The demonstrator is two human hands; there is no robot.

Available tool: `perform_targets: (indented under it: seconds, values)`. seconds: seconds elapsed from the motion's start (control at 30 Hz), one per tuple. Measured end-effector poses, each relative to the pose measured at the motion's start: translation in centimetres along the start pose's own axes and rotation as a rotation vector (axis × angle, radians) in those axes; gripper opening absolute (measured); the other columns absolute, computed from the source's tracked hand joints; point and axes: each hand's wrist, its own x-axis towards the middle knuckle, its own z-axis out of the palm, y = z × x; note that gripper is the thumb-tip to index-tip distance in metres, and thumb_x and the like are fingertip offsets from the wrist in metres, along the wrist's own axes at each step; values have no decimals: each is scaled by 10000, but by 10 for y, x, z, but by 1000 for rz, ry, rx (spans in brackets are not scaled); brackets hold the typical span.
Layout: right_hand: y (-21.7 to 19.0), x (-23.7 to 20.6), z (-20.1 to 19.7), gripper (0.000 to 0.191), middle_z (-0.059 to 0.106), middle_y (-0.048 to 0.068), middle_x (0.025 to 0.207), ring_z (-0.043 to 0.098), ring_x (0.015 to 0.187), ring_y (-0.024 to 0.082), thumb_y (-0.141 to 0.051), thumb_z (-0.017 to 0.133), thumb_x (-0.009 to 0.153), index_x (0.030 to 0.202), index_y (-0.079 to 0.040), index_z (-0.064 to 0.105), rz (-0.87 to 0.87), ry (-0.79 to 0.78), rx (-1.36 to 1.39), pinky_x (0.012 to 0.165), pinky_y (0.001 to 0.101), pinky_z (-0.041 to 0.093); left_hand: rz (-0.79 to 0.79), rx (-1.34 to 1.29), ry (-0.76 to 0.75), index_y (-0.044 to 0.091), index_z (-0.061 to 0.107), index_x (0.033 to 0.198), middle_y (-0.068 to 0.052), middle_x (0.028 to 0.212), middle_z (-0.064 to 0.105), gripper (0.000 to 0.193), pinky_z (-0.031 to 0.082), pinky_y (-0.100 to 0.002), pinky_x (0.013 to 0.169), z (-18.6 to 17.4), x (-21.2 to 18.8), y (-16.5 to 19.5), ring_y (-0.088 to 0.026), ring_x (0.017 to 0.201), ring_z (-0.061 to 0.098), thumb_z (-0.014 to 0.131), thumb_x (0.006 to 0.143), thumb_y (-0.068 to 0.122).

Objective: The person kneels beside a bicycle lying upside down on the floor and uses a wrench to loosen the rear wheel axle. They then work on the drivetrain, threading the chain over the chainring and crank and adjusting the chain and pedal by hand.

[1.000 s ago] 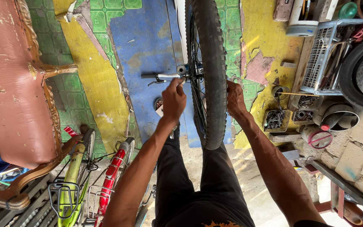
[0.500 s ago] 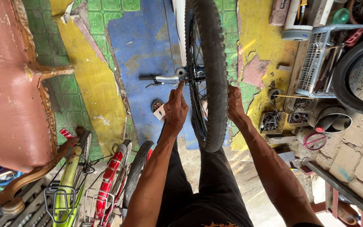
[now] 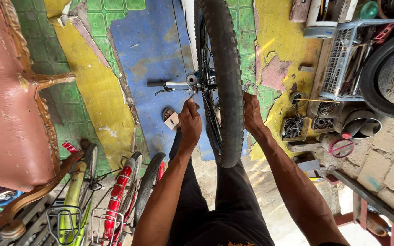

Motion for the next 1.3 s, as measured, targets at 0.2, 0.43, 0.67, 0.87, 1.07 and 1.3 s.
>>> perform_targets:
  seconds: [0.2,0.43,0.67,0.87,1.07,1.3]
  values:
    - [29,0,-2,727,536,-11,760,493,615,104,-761,260,985,925,-89,528,37,-13,90,504,351,430,-2,85,-26,9,546,955,-162,664,541,397,392,-445,497,-4,11,-11,-342,519,514,412,1146,330]
    - [53,-1,-6,490,586,24,897,550,752,111,-527,404,1094,1147,-67,566,182,24,275,615,322,494,194,73,9,47,610,1008,-169,621,534,475,417,-457,481,5,35,-33,-389,503,542,304,1119,392]
    - [45,-2,-4,403,605,0,859,556,718,90,-431,431,1077,1075,-60,588,172,37,291,599,297,489,59,66,-11,56,549,823,-92,557,440,512,322,-426,459,-3,31,-53,-221,471,411,332,1136,399]
    - [34,-1,-1,336,622,-20,826,561,689,71,-349,454,1061,1013,-53,606,156,53,306,586,276,485,-107,-2,-58,3,603,951,-80,602,518,455,389,-356,488,-19,10,-34,-144,500,473,399,1122,372]
    - [16,1,0,334,635,10,716,525,576,92,-257,525,1055,868,-9,648,147,24,70,478,288,427,-309,-27,-239,7,618,899,-101,567,564,467,397,-369,471,-24,3,-5,-159,451,515,447,1100,391]
    - [-7,-7,2,434,666,43,868,536,732,104,-323,471,1097,1004,48,675,-45,-53,180,605,307,464,-688,-201,-375,38,604,935,-24,528,437,447,257,-301,372,-34,6,11,-99,404,324,454,1069,437]
